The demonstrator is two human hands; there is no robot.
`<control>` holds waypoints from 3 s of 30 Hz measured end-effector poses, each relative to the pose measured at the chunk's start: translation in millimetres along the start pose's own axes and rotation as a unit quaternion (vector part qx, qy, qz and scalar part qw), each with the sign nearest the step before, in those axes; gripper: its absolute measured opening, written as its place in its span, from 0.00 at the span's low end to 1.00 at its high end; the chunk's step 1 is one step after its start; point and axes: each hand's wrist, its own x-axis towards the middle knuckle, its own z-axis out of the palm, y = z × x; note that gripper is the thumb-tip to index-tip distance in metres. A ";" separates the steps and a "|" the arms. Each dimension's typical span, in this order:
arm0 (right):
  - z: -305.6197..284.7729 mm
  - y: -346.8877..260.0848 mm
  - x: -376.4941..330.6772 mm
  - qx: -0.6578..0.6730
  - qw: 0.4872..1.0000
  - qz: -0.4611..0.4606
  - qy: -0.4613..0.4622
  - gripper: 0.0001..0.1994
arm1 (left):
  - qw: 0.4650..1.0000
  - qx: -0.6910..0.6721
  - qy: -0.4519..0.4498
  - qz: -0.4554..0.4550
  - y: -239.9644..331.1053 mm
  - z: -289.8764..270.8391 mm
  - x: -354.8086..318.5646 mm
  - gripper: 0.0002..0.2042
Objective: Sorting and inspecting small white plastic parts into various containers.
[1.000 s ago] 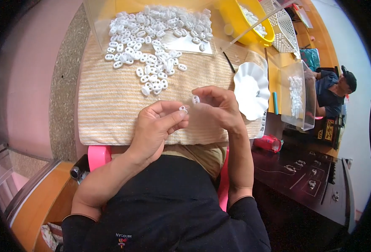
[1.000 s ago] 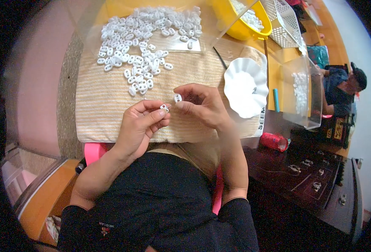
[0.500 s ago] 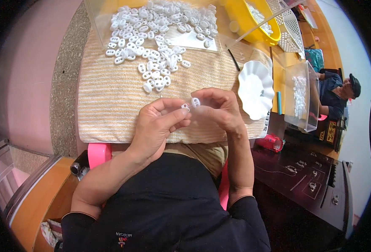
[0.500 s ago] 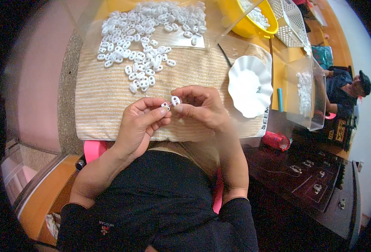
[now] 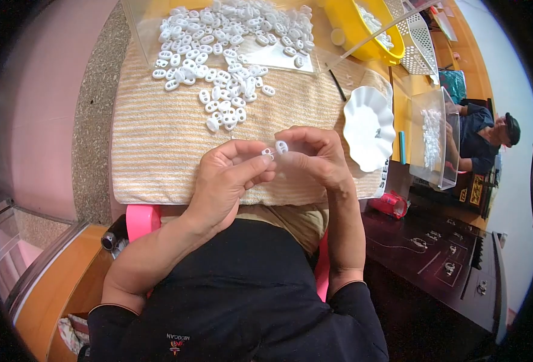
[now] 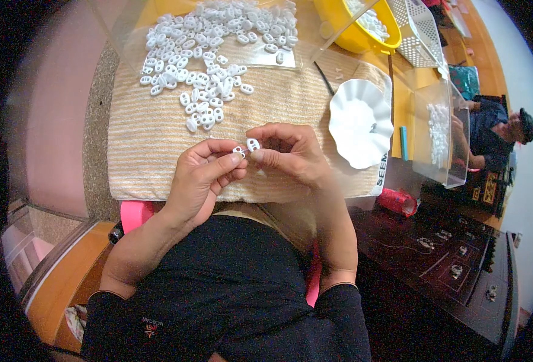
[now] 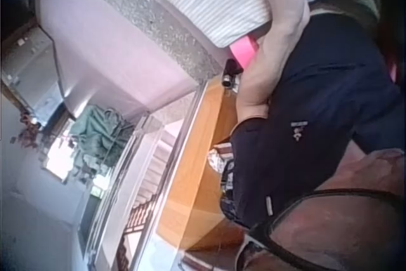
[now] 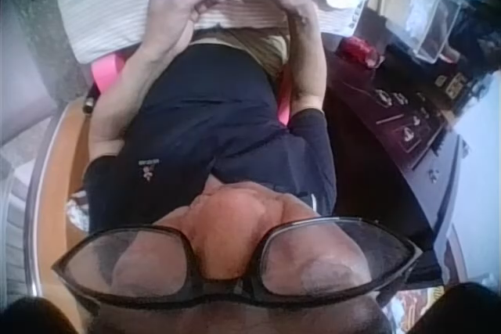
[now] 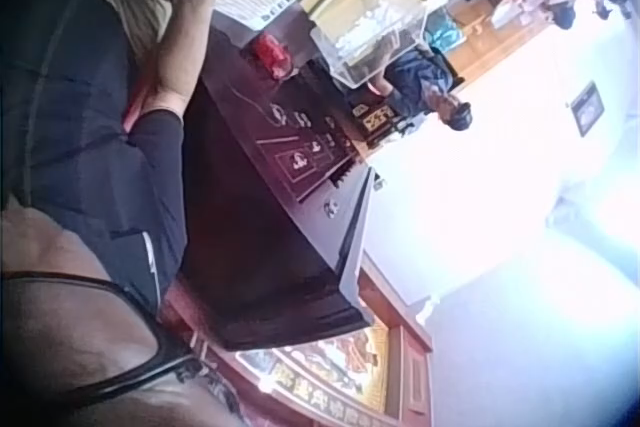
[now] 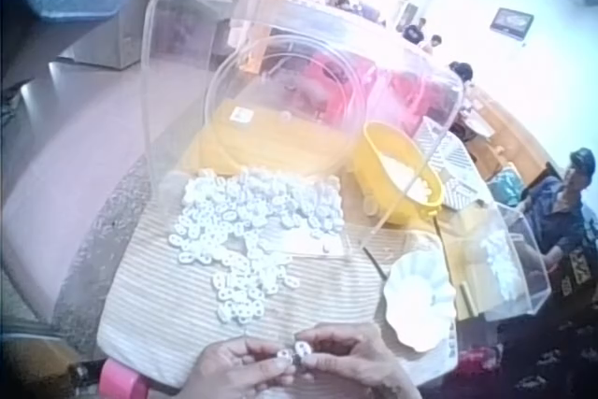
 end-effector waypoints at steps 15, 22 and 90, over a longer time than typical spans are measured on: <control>0.3 0.3 -0.3 0.001 1.000 -0.011 -0.005 0.16 | 1.000 0.005 -0.002 0.004 -0.2 -0.5 -0.2 0.08; 2.8 -2.2 -0.9 0.001 1.000 -0.017 -0.011 0.15 | 1.000 0.012 -0.007 0.005 -1.5 -2.1 0.1 0.09; 25.3 -10.7 -28.4 0.024 0.994 -0.105 -0.036 0.10 | 0.988 -0.005 -0.152 -0.035 -3.4 1.6 -5.5 0.06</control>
